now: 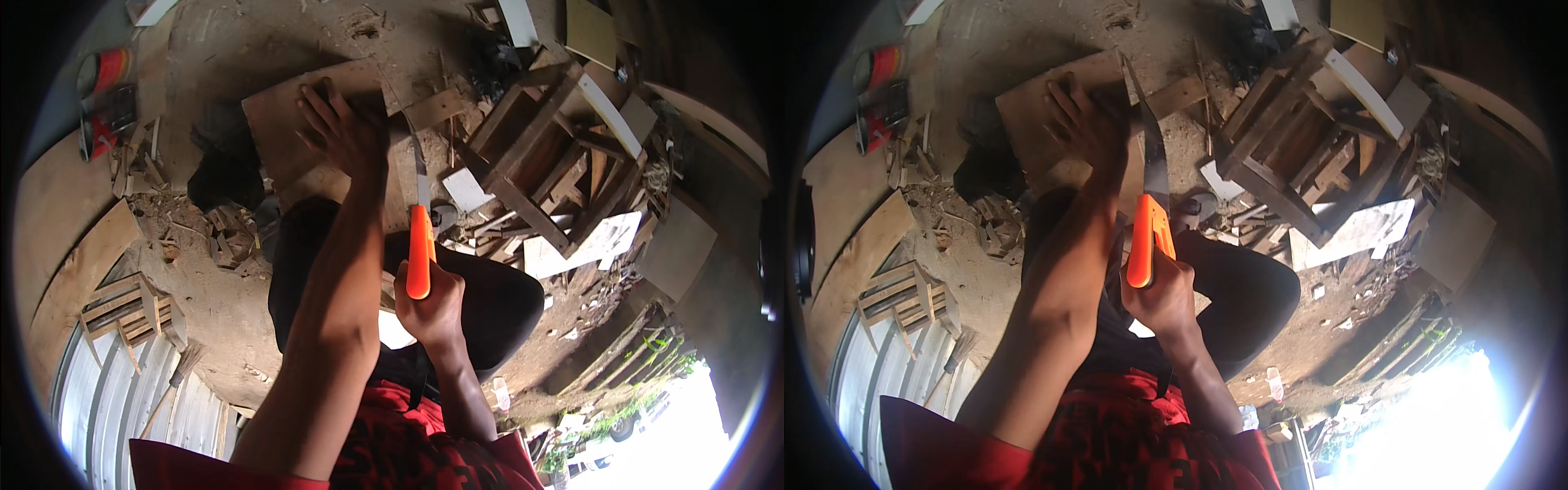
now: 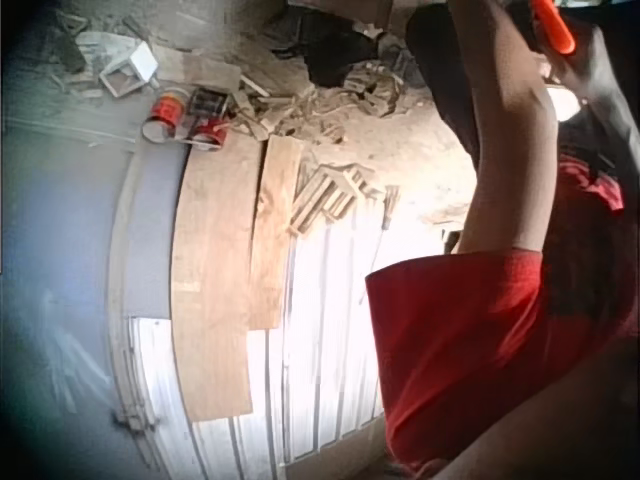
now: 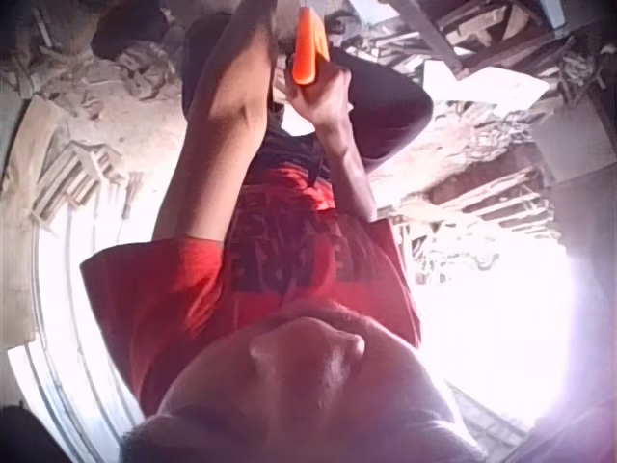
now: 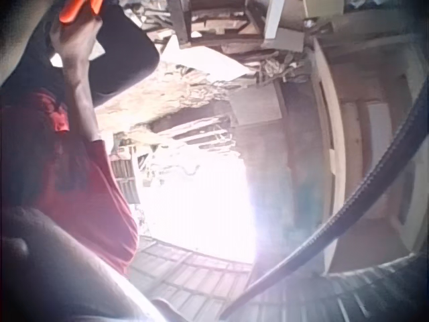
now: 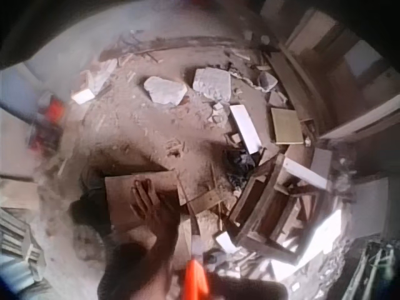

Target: The person assembles a wooden frame by hand, fitting pieces together and securing them. They then use a hand saw to cut a piece of wood placed on the floor.

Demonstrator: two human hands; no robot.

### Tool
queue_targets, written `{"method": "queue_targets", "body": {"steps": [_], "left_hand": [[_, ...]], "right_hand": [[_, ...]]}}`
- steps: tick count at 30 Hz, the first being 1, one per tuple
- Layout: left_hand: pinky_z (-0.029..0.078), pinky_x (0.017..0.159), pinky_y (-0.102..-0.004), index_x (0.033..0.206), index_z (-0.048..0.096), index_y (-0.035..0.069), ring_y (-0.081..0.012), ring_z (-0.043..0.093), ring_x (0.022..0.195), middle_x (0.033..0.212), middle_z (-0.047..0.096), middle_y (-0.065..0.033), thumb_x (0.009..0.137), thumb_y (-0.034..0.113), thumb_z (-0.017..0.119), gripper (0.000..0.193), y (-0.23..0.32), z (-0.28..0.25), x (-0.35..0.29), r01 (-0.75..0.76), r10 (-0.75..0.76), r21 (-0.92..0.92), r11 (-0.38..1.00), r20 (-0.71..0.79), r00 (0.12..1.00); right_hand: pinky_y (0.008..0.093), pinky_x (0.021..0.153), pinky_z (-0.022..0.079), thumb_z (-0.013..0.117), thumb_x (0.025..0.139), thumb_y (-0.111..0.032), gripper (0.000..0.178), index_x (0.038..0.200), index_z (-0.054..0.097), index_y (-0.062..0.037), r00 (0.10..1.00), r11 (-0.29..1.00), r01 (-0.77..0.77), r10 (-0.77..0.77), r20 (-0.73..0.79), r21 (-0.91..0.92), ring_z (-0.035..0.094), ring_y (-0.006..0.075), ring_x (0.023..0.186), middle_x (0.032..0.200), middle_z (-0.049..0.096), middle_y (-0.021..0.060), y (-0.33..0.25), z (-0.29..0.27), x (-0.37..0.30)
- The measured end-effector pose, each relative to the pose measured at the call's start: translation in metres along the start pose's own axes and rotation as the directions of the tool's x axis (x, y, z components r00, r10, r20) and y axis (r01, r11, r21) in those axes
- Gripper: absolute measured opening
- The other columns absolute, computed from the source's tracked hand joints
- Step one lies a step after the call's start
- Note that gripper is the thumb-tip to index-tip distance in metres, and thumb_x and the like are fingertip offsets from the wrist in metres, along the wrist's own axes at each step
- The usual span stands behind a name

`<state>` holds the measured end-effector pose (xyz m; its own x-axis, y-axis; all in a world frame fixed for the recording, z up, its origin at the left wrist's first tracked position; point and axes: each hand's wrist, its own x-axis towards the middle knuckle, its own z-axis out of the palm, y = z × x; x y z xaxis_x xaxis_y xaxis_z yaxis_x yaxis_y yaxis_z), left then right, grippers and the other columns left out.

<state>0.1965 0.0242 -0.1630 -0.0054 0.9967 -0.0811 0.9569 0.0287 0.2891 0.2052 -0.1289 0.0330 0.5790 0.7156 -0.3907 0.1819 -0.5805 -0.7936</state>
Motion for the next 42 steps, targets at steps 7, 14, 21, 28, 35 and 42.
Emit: {"method": "queue_targets", "body": {"steps": [7,14,21,28,35,42], "left_hand": [[0.012,0.119,-0.0621,0.149,0.033,0.004,-0.0347,0.016,0.152,0.162,0.02,-0.0216,0.091,0.028,0.049,0.064,-0.005,0.006,0.021,-0.189,0.189,0.008,0.982,-0.033,0.981],[0.015,0.119,-0.0616,0.146,0.033,0.008,-0.0352,0.022,0.15,0.16,0.023,-0.0202,0.096,0.031,0.043,0.056,0.0,0.001,0.022,-0.165,0.164,-0.021,0.986,-0.054,0.985],[0.008,0.12,-0.0617,0.153,0.023,0.007,-0.0346,0.013,0.153,0.164,0.012,-0.021,0.096,0.031,0.044,0.065,0.0,-0.006,0.023,-0.13,0.131,-0.011,0.991,0.077,0.988],[0.009,0.12,-0.0609,0.153,0.024,0.005,-0.0347,0.013,0.153,0.163,0.012,-0.0216,0.094,0.031,0.047,0.068,-0.003,0.0,0.028,-0.172,0.173,-0.05,0.984,0.019,0.985],[0.008,0.121,-0.0599,0.152,0.027,0.005,-0.0341,0.015,0.152,0.163,0.016,-0.0216,0.089,0.027,0.053,0.072,-0.01,-0.015,0.01,-0.173,0.175,-0.034,0.984,0.073,0.982],[0.017,0.118,-0.0623,0.147,0.034,0.006,-0.0367,0.026,0.148,0.158,0.028,-0.0223,0.089,0.023,0.052,0.063,-0.003,-0.007,0.022,-0.196,0.195,-0.034,0.98,-0.038,0.98]], "right_hand": [[0.0353,0.051,0.044,0.065,0.087,-0.008,0.017,0.077,0.058,0.003,0.952,0.957,-0.276,0.261,0.163,0.083,0.052,0.0203,0.048,0.06,0.056,0.0145,0.014,-0.047,-0.013],[0.0322,0.052,0.046,0.065,0.091,-0.007,0.012,0.088,0.062,0.0047,0.917,0.933,-0.36,0.35,0.193,0.02,0.063,0.0189,0.052,0.06,0.059,0.0132,-0.088,-0.085,-0.028],[0.0313,0.05,0.043,0.063,0.091,-0.003,0.008,0.085,0.061,0.0016,0.874,0.913,-0.392,0.408,0.265,-0.113,0.057,0.0167,0.05,0.06,0.058,0.0086,-0.117,-0.11,-0.038],[0.0331,0.047,0.037,0.062,0.09,-0.005,0.024,0.068,0.053,0.0022,0.957,0.966,-0.256,0.258,0.13,-0.029,0.047,0.0174,0.045,0.054,0.053,0.0088,-0.057,-0.065,0.014],[0.0397,0.06,0.05,0.065,0.085,-0.015,0.019,0.078,0.063,0.0026,0.987,0.984,-0.153,0.156,0.032,-0.088,0.065,0.0346,0.059,0.061,0.059,0.0195,0.062,0.019,0.078],[0.0443,0.061,0.055,0.073,0.077,-0.016,0.019,0.085,0.063,-0.0037,0.974,0.836,0.221,-0.211,0.078,-0.501,0.07,0.035,0.07,0.073,0.065,0.0144,0.146,-0.004,0.074]]}}
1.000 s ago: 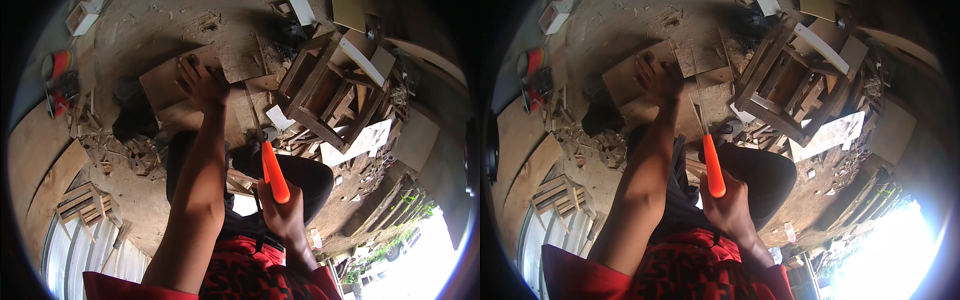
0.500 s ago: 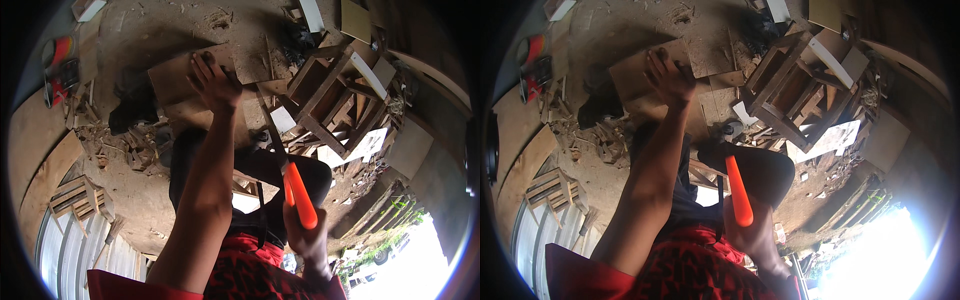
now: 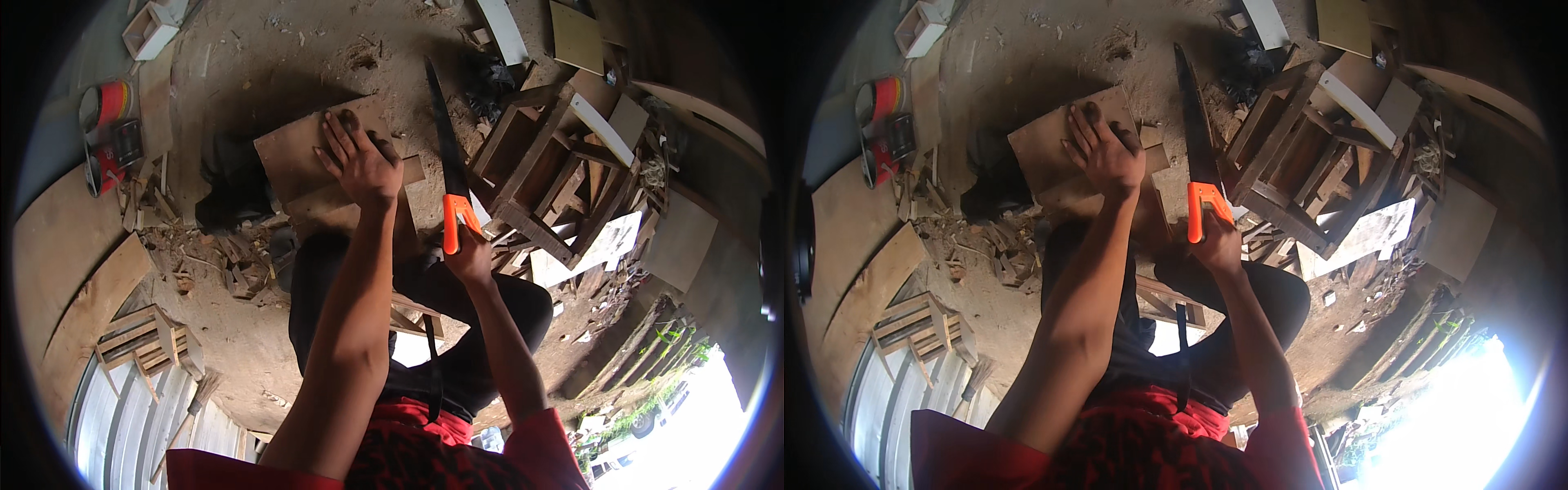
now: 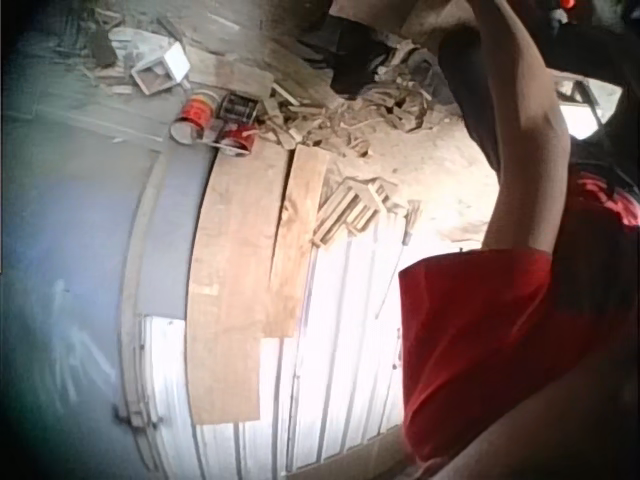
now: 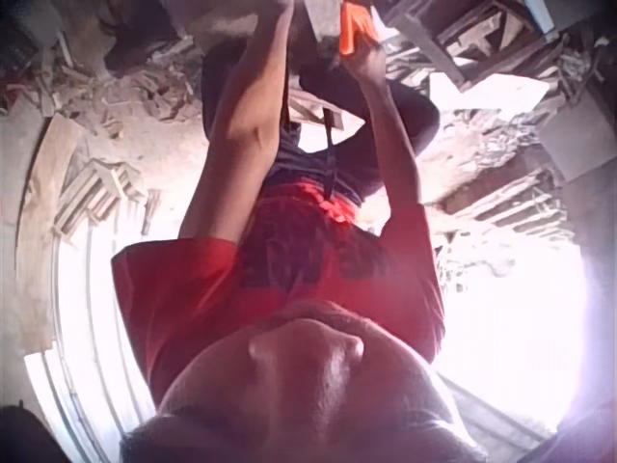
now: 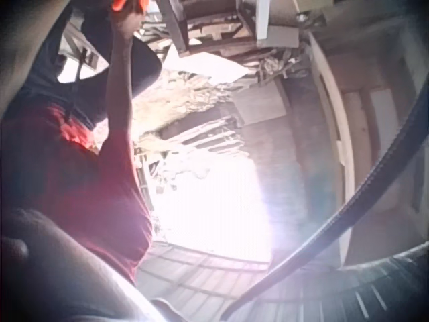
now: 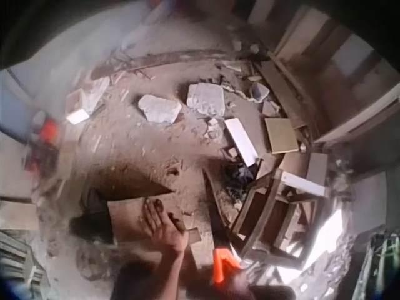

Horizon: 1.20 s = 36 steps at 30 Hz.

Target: The person assembles a wooden frame by hand, fitting pieces together and securing them. They then use a hand saw to cut a piece of wood placed on the floor.

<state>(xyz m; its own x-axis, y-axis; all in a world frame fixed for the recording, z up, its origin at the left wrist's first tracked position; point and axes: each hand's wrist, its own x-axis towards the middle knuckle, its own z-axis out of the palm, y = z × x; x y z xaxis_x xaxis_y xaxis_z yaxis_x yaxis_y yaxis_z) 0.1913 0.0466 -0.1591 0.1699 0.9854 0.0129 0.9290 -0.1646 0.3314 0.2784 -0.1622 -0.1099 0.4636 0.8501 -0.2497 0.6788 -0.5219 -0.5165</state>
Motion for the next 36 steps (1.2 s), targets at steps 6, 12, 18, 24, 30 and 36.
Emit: {"method": "queue_targets", "body": {"steps": [6,12,18,24,30,36], "left_hand": [[0.018,0.118,-0.0616,0.146,0.035,0.007,-0.0354,0.027,0.148,0.158,0.03,-0.0209,0.091,0.023,0.052,0.06,0.005,-0.003,-0.003,-0.02,0.02,0.022,1.0,-0.034,0.999],[0.017,0.12,-0.0577,0.146,0.037,0.007,-0.0322,0.026,0.149,0.16,0.028,-0.0189,0.087,0.023,0.055,0.063,0.009,0.005,-0.003,-0.015,0.017,0.047,0.999,-0.052,0.998],[0.021,0.118,-0.0583,0.144,0.038,0.008,-0.0329,0.028,0.148,0.158,0.031,-0.0177,0.093,0.021,0.05,0.054,0.0,0.015,-0.005,-0.04,0.046,0.051,0.998,-0.131,0.99],[0.019,0.118,-0.0584,0.143,0.038,0.01,-0.0332,0.028,0.147,0.157,0.033,-0.0174,0.095,0.023,0.047,0.05,0.0,0.014,-0.008,-0.036,0.041,0.047,0.998,-0.112,0.993],[0.02,0.117,-0.0573,0.138,0.045,0.01,-0.0337,0.033,0.145,0.153,0.04,-0.0168,0.098,0.025,0.046,0.042,-0.003,0.021,-0.006,-0.055,0.044,-0.055,0.997,-0.182,0.982],[0.024,0.115,-0.0553,0.118,0.063,0.009,-0.0316,0.044,0.138,0.139,0.056,-0.0153,0.1,0.028,0.046,0.031,-0.019,0.02,-0.015,-0.029,-0.046,-0.37,0.929,-0.192,0.98]], "right_hand": [[0.0481,0.09,0.047,0.07,0.076,-0.015,0.028,0.098,0.056,-0.0056,0.992,0.986,0.093,-0.081,0.094,-0.138,0.058,0.036,0.098,0.096,0.061,0.0145,0.066,0.097,-0.006],[0.0497,0.094,0.046,0.067,0.081,-0.012,0.034,0.112,0.059,0.0003,0.967,0.973,0.125,-0.076,0.243,-0.196,0.058,0.0405,0.107,0.114,0.058,0.0197,0.089,0.106,0.022],[0.0519,0.084,0.052,0.053,0.1,-0.025,0.034,0.126,0.051,-0.0027,0.977,0.861,-0.173,0.089,0.192,0.479,0.066,0.0433,0.102,0.104,0.068,0.0256,0.007,0.014,0.053],[0.0381,0.081,0.054,0.057,0.101,-0.031,0.032,0.116,0.065,-0.0033,0.994,0.789,-0.076,0.109,-0.017,0.609,0.071,0.03,0.095,0.098,0.072,0.017,-0.011,0.051,0.087],[0.0429,0.08,0.053,0.059,0.098,-0.041,0.044,0.106,0.064,0.0024,0.942,0.733,-0.33,0.21,0.263,0.594,0.068,0.0404,0.094,0.097,0.07,0.0229,-0.021,0.038,0.097],[0.0445,0.082,0.053,0.062,0.093,-0.045,0.049,0.1,0.065,0.0041,0.952,0.709,-0.303,0.199,0.232,0.637,0.068,0.0417,0.095,0.094,0.071,0.0239,-0.015,0.058,0.094]]}}
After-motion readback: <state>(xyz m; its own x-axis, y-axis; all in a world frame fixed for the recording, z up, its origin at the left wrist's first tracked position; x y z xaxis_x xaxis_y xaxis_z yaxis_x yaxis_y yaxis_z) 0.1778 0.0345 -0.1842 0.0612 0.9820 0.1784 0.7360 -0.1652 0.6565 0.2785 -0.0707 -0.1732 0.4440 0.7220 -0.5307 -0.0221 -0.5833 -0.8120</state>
